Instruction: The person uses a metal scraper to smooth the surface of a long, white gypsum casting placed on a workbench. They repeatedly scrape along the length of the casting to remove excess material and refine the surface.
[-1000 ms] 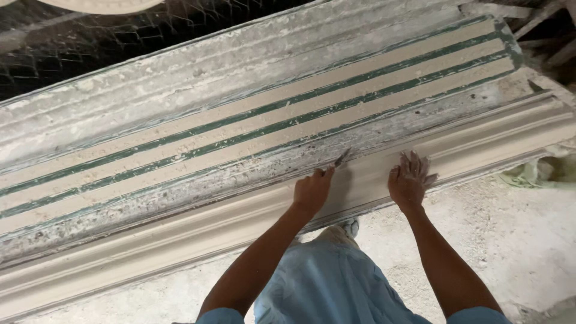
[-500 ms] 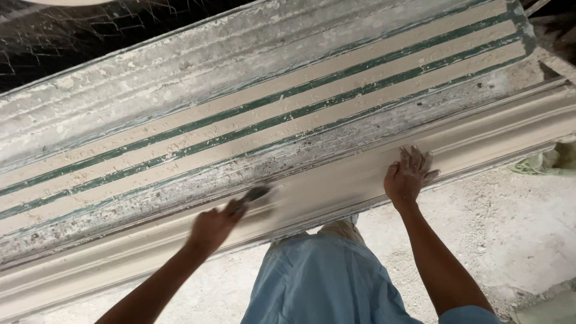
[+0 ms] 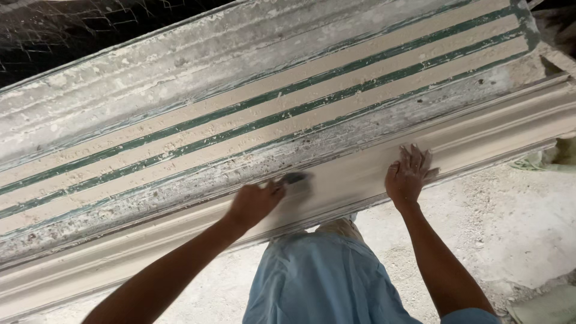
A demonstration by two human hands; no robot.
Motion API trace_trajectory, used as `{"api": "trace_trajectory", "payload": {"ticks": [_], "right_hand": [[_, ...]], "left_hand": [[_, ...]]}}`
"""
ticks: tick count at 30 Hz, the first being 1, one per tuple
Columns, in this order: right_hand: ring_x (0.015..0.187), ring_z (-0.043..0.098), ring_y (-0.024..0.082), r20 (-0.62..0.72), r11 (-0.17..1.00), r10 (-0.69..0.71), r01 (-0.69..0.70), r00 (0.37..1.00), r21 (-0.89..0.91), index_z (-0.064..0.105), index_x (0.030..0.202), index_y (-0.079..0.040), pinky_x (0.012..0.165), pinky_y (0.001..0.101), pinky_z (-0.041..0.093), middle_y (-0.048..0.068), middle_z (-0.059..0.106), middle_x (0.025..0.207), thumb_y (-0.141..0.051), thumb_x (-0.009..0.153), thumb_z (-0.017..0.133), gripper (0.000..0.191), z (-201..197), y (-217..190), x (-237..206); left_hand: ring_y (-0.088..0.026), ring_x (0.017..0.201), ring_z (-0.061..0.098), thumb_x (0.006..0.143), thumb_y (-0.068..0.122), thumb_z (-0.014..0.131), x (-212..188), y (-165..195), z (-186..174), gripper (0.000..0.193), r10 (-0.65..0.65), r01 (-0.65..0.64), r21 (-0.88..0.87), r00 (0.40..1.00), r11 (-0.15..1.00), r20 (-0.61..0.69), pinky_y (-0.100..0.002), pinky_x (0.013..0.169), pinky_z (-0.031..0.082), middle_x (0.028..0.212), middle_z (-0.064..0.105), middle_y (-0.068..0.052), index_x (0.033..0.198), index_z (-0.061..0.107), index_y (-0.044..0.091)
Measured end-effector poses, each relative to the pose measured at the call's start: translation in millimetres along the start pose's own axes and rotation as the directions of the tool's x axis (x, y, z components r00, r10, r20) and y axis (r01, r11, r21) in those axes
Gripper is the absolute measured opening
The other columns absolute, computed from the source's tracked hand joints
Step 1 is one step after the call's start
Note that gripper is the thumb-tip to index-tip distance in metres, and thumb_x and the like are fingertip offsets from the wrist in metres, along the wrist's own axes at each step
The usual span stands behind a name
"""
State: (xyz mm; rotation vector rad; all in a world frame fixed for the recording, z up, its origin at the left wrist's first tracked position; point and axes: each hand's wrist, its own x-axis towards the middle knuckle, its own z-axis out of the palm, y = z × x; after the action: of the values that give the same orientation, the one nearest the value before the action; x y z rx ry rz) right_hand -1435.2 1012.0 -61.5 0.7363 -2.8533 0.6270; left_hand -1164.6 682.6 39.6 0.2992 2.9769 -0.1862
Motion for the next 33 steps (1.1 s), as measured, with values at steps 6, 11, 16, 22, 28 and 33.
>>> {"api": "trace_trajectory", "payload": {"ticks": [6,11,16,22,28,33], "right_hand": [[0.157,0.014,0.052,-0.024,0.999,0.032,-0.032,0.999,-0.028,0.061,0.146,-0.008,0.113,0.0826,-0.005,0.018,0.041,0.164,-0.021,0.098,0.047,0.051,5,-2,-1],[0.157,0.015,0.051,0.000,1.000,0.011,-0.011,1.000,-0.011,0.060,0.146,-0.007,0.113,0.0828,-0.003,0.019,0.042,0.163,-0.022,0.099,0.049,0.050,-3,3,-1],[0.157,0.016,0.050,-0.005,1.000,0.009,-0.009,1.000,-0.024,0.060,0.146,-0.008,0.113,0.0832,-0.002,0.018,0.041,0.164,-0.023,0.101,0.048,0.050,-3,0,-1],[0.157,0.014,0.054,-0.040,0.999,0.021,-0.022,0.999,-0.038,0.060,0.144,-0.006,0.113,0.0829,-0.004,0.021,0.040,0.164,-0.024,0.100,0.049,0.049,2,-6,0],[0.154,0.013,0.056,0.003,1.000,0.008,-0.008,1.000,0.023,0.057,0.148,-0.003,0.109,0.0840,-0.006,0.023,0.038,0.162,-0.026,0.095,0.051,0.057,1,4,-2],[0.158,0.016,0.054,-0.003,0.999,-0.037,0.037,0.999,-0.012,0.060,0.146,-0.007,0.114,0.0830,-0.005,0.020,0.039,0.165,-0.024,0.103,0.050,0.047,3,10,-5]], "left_hand": [[-0.015,0.053,0.063,0.097,0.014,0.063,80,29,4,0.037,0.031,-0.043,-0.189,0.997,0.981,-0.065,-0.031,0.035,0.047,0.106,0.072,-0.007,0.133,0.058,0.015],[-0.023,0.073,0.071,0.103,0.013,0.062,194,85,1,0.025,-0.010,-0.001,-0.160,0.998,0.987,-0.065,-0.038,0.052,0.055,0.096,0.075,-0.007,0.128,0.062,0.011],[-0.023,0.053,0.069,0.089,0.011,0.065,90,31,-7,0.039,0.032,-0.045,-0.132,0.994,0.990,-0.103,-0.038,0.037,0.054,0.107,0.070,-0.015,0.128,0.061,0.012],[-0.021,0.052,0.069,0.090,0.020,0.067,65,15,-16,0.028,0.045,-0.055,-0.108,0.995,0.993,-0.091,-0.038,0.036,0.055,0.103,0.070,-0.014,0.118,0.064,0.014],[-0.021,0.068,0.073,0.092,0.018,0.065,244,102,-17,0.017,0.014,-0.073,-0.228,0.968,0.971,-0.250,-0.037,0.049,0.058,0.086,0.074,-0.004,0.108,0.070,0.015],[-0.018,0.068,0.072,0.098,0.027,0.057,182,54,3,0.027,-0.057,0.041,-0.328,0.997,0.944,-0.041,-0.038,0.060,0.060,0.097,0.076,-0.005,0.123,0.064,0.024]]}}
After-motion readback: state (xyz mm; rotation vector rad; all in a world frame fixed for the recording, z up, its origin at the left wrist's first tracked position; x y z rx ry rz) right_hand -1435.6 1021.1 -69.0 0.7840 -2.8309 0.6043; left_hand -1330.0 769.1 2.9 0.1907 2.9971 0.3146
